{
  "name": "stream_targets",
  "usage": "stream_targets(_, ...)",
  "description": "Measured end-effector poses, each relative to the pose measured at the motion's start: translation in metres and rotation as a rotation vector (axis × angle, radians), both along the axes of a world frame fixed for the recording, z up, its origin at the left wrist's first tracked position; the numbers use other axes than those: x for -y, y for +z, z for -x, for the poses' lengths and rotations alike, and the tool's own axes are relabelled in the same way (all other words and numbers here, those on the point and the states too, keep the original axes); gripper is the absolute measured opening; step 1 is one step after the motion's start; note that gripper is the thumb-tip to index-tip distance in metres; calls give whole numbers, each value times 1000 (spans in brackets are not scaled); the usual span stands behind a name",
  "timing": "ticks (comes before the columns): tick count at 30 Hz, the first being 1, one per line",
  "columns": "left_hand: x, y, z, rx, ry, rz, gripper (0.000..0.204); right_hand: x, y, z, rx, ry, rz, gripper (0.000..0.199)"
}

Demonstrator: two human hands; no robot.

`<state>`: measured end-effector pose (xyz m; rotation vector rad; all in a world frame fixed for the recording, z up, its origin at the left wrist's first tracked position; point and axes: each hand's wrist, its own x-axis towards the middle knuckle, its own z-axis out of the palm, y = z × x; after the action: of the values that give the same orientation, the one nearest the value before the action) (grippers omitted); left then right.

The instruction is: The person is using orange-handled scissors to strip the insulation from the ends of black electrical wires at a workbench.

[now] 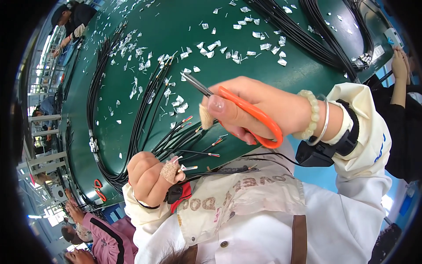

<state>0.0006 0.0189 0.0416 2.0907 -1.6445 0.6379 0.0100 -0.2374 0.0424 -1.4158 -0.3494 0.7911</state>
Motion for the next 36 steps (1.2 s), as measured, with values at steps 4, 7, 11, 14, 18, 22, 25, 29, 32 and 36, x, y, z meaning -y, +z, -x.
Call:
stream_targets(4,3,1,-1,-10,22,-34,18,-12,-6,2,225,-196,-124,41)
stream_targets(7,6,1,-2,21,54,-46,18,-24,-4,12,188,-220,-152,32)
stream_targets(11,13,-3,-5,66,96,-8,17,-42,-15,18,232,-404,-383,37)
stream_targets(14,17,-2,-10,80,135,36,12,-40,-11,9,223,-380,-325,34)
stream_targets(18,12,4,-19,258,139,-32,8,-39,-8,-5,263,-302,-279,33)
stream_targets(22,11,16,-26,392,79,-173,8,-37,6,-22,209,-190,-168,32)
stream_targets(25,8,20,-33,447,6,-266,6,-37,8,-36,199,-114,-107,31)
stream_targets(29,5,20,-41,438,-18,-249,7,-38,10,-47,307,-34,-66,29)
stream_targets(32,6,18,-43,311,18,-232,5,-39,12,-51,407,-15,-31,27)
stream_targets(36,12,17,-43,-150,189,-98,6,-40,13,-56,483,-19,-40,26)
